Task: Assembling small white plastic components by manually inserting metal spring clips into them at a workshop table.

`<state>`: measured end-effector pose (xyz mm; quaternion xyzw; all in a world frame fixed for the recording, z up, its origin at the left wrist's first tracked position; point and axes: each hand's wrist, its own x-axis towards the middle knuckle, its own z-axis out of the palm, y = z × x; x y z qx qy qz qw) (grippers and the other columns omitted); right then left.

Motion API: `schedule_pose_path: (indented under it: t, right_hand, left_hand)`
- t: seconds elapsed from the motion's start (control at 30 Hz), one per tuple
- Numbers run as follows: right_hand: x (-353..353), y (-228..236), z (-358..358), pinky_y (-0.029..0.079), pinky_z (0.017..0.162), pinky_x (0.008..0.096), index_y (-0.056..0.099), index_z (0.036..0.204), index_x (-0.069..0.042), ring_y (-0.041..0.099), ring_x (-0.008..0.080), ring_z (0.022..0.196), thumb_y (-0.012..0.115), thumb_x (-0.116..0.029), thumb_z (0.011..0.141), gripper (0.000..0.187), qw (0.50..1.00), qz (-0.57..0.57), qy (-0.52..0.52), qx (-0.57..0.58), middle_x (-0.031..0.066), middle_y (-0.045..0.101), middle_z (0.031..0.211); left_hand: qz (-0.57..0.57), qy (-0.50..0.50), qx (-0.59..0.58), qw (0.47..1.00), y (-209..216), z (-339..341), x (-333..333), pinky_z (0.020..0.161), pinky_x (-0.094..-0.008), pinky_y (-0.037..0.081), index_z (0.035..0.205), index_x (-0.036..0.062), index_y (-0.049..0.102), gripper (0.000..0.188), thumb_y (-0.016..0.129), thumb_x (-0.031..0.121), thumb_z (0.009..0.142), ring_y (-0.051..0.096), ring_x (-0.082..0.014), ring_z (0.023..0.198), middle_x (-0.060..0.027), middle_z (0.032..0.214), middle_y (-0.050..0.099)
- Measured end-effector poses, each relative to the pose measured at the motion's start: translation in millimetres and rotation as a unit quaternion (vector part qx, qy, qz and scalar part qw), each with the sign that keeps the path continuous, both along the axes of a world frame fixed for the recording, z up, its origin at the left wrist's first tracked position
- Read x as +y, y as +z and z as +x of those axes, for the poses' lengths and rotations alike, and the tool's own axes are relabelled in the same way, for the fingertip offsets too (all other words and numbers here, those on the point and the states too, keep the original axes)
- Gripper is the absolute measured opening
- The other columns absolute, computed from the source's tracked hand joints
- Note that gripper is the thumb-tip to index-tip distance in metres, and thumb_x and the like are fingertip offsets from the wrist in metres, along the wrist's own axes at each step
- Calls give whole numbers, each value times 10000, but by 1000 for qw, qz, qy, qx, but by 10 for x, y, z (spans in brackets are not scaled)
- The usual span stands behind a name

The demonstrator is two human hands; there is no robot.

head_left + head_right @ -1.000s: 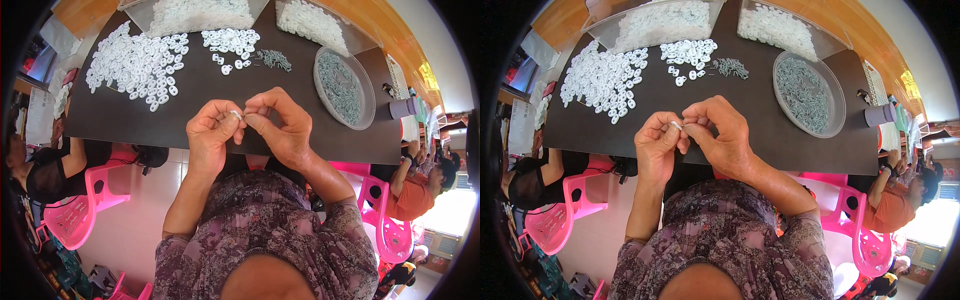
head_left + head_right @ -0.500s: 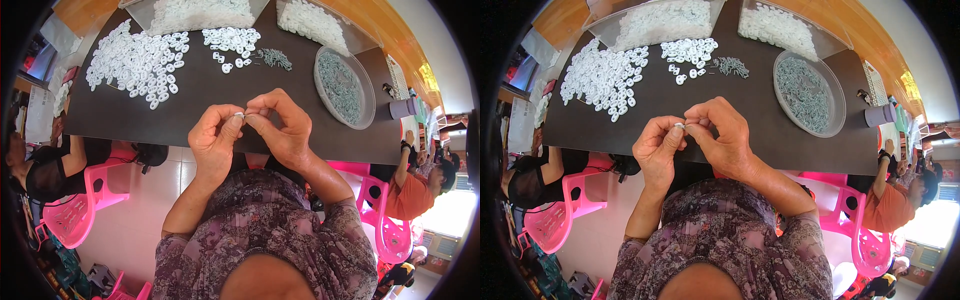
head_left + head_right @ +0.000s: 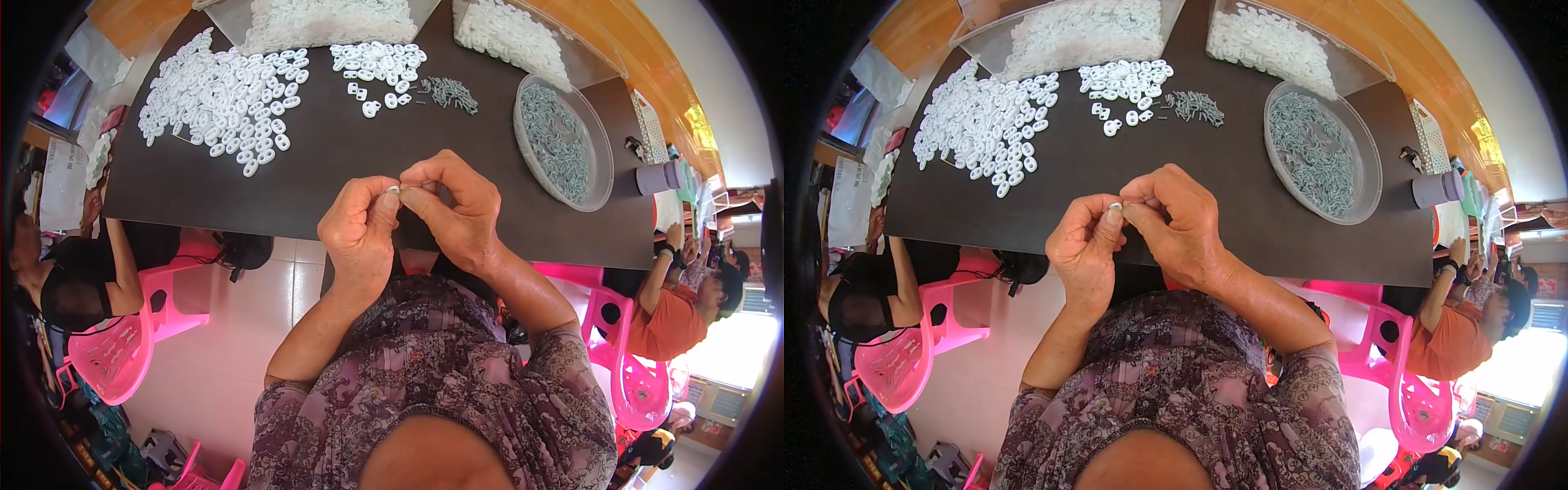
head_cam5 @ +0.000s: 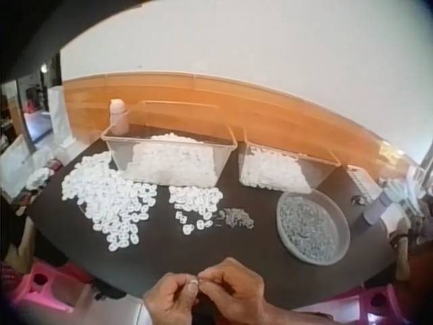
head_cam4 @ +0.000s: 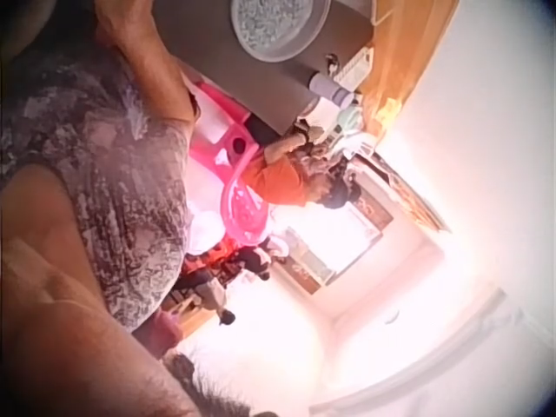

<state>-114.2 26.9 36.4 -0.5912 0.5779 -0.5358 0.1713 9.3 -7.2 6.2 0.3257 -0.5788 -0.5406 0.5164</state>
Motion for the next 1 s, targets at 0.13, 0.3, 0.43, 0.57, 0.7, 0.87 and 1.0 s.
schedule_pose_path:
  t: [0.13,0.3,0.43,0.57,0.7,0.87,1.0]
  right_hand:
    - [-4,-39,-30,396,574,214,611,867,4,471,57,645,629,25,765,106,999,34,13,-19,12,552,753]
    - [-62,-110,-39,414,533,247,598,836,-12,512,109,604,615,50,744,112,1000,3,8,-24,54,543,747]
    - [-79,-96,-27,440,563,240,605,867,-11,547,110,644,622,44,752,129,1000,10,2,-24,59,554,776]
    - [-81,-69,-22,463,601,229,616,915,-16,570,98,689,641,25,760,162,995,46,12,-85,55,563,802]
    - [-89,-66,-28,463,601,225,618,924,-16,568,89,690,651,15,758,172,996,48,17,-74,50,568,813]
    - [-87,-34,-32,460,604,221,619,920,-17,562,81,699,654,20,751,177,994,65,18,-86,41,570,818]
    - [-98,-44,-35,450,608,216,621,914,-21,550,69,706,649,24,751,172,990,82,22,-112,30,574,820]
  left_hand:
    - [-27,19,-27,999,-60,-47,-10,528,-171,412,885,-12,599,90,591,78,884,475,-41,591,-4,753,581]
    - [27,13,-7,1000,-19,-71,-37,517,-184,410,875,-14,598,55,589,40,870,485,-51,581,-9,738,573]
    - [153,-53,94,982,21,-18,-104,506,-176,408,901,-2,606,51,585,31,869,503,-48,578,-6,737,579]
    - [163,-66,105,979,7,0,-145,505,-167,406,929,0,607,77,582,53,878,514,-45,583,-10,744,594]
    - [166,-65,109,978,9,8,-158,505,-174,419,931,-12,608,89,586,54,875,524,-51,580,-21,741,606]
    - [179,-70,120,974,29,16,-177,504,-181,426,937,-20,609,100,585,54,875,528,-56,576,-33,744,614]
    - [182,-73,128,972,22,24,-178,507,-181,427,940,-23,609,103,587,53,874,529,-58,579,-42,758,618]
